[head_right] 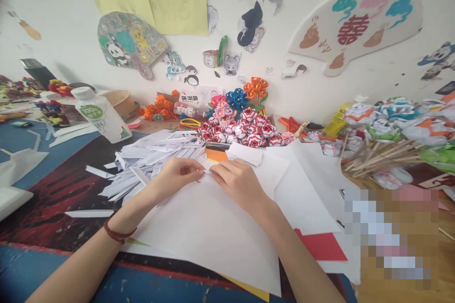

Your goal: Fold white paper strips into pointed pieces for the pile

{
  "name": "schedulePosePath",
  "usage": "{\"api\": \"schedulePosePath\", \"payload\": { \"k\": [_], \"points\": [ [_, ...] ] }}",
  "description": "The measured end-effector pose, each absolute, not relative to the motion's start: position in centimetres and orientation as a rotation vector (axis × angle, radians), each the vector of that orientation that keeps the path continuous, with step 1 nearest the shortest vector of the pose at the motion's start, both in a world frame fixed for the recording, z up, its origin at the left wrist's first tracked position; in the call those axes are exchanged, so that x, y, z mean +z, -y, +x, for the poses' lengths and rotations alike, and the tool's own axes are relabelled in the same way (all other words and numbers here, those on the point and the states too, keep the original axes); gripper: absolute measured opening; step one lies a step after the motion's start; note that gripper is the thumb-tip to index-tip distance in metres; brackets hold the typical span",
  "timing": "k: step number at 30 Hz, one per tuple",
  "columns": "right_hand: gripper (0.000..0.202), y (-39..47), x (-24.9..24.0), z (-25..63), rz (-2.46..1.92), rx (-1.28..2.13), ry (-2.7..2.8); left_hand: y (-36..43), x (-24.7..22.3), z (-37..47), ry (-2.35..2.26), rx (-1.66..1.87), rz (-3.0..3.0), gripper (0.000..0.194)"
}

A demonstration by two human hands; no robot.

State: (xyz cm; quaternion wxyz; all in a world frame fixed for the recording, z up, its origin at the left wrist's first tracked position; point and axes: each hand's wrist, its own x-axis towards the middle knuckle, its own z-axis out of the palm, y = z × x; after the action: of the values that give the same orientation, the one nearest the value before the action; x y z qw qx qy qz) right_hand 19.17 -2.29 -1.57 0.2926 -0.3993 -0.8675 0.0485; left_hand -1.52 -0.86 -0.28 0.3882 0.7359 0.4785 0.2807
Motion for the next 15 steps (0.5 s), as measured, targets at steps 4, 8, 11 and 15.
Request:
{"api": "schedulePosePath", "payload": {
  "k": [4,8,11,15],
  "points": [
    [0.021,2.46,-1.52,19.03,-1.107,0.261,2.209,0.94,-0.05,-1.49,-1.157,0.73,1.875,0.027],
    [0.017,2.62,-1.29,18.84,-1.141,0.514,2.07,1.09,0.18,-1.3,-1.146,0.739,1.918,0.026],
    [0.016,2.68,-1.01,18.69,-1.144,0.663,2.004,1.16,0.17,-1.21,-1.186,0.743,1.93,0.024],
    [0.018,2.69,-0.68,18.65,-1.159,0.792,1.936,1.25,0.21,-1.14,-1.211,0.739,1.93,0.024]
  ]
}}
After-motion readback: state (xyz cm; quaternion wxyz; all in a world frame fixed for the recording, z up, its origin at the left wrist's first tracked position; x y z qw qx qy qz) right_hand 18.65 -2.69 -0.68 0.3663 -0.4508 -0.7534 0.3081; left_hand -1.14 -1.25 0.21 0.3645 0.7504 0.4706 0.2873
